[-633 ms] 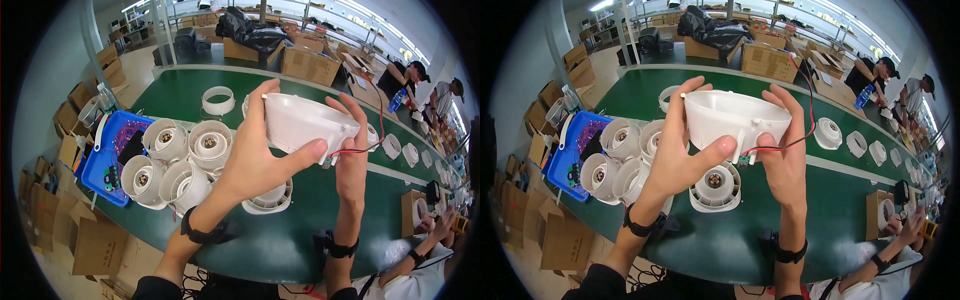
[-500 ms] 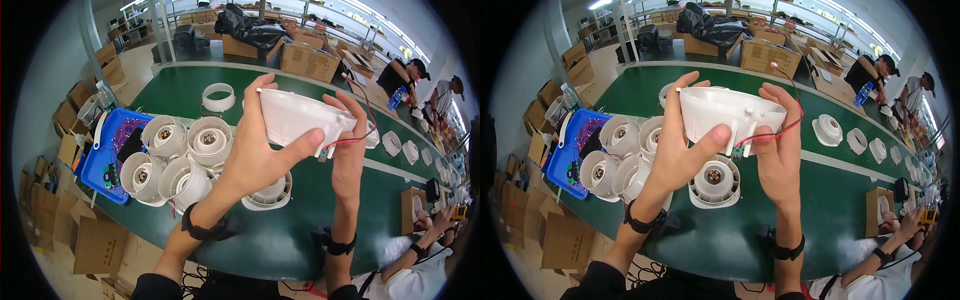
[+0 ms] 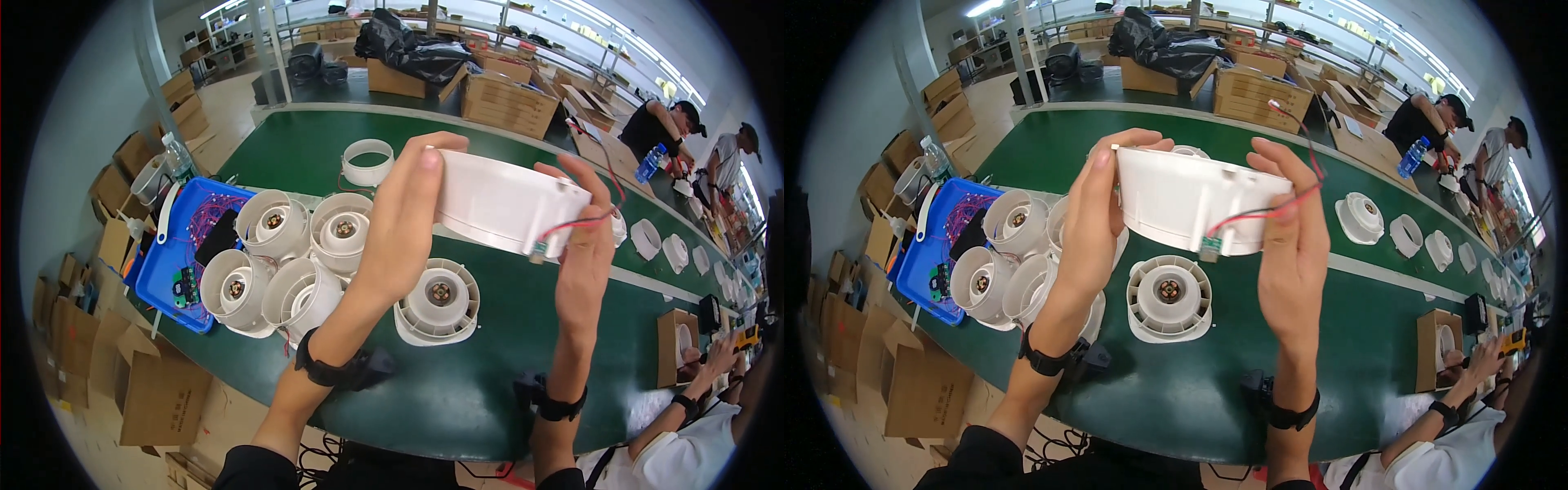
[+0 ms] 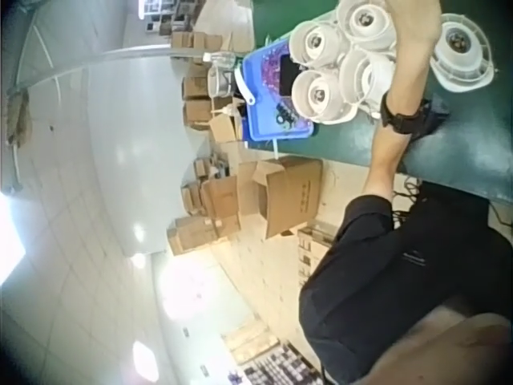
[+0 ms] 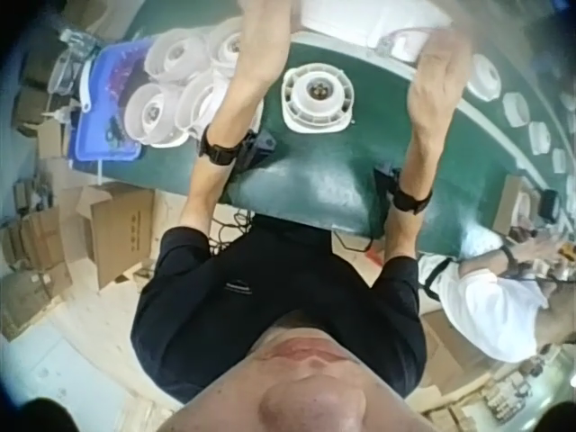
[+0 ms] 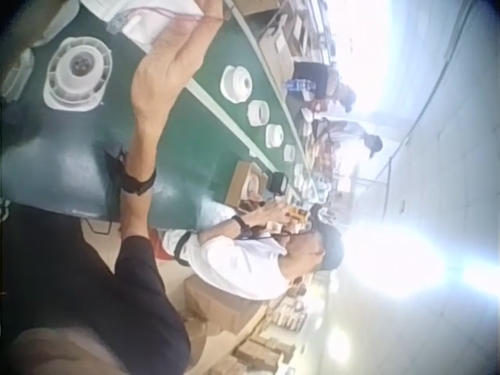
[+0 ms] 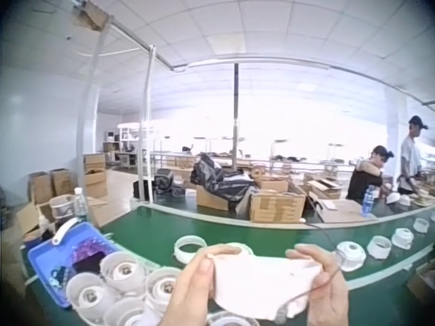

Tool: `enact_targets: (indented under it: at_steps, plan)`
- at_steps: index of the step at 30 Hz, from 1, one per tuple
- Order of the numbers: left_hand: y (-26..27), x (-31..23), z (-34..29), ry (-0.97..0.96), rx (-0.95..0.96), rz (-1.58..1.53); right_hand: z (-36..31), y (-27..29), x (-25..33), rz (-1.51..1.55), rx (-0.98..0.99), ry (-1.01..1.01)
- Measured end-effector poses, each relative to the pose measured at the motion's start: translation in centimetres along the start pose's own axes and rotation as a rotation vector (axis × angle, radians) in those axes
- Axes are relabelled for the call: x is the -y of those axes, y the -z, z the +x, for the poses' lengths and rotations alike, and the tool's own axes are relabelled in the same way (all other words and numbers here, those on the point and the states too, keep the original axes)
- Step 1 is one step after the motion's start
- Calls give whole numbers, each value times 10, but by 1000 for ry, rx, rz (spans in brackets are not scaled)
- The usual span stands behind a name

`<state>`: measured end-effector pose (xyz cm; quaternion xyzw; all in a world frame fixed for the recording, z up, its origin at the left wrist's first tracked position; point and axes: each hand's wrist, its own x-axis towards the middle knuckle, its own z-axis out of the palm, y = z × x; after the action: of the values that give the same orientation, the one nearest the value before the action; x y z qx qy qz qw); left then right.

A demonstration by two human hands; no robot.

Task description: Assembling plastic fan housings and organizing components on an assembly line conveyor.

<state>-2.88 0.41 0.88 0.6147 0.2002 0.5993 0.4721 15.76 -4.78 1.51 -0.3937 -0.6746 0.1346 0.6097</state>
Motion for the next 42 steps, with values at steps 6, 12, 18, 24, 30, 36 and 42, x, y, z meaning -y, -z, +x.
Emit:
enact_targets:
  at_steps: [6,12,18,24,30,36,42]
  plan:
    - [-11,-6,-5,13,12,131,-1,-8,20,17,2,-126]
    - [-11,-6,-3,3,41,55,-1,4,11,119,-31,-113]
    - [-12,-2,-4,-126,33,110,5,10,2,210,-134,-353]
    - [-9,0,-2,-144,-57,380,10,61,-12,-57,-273,-320]
    - [-16,-1,-7,-301,-111,526,1,36,20,73,32,-396]
    - [-11,-6,-6,-599,-28,679,3,6,8,242,105,-233]
    - [-17,-16,-10,-297,-118,270,8,23,1,409,121,-230]
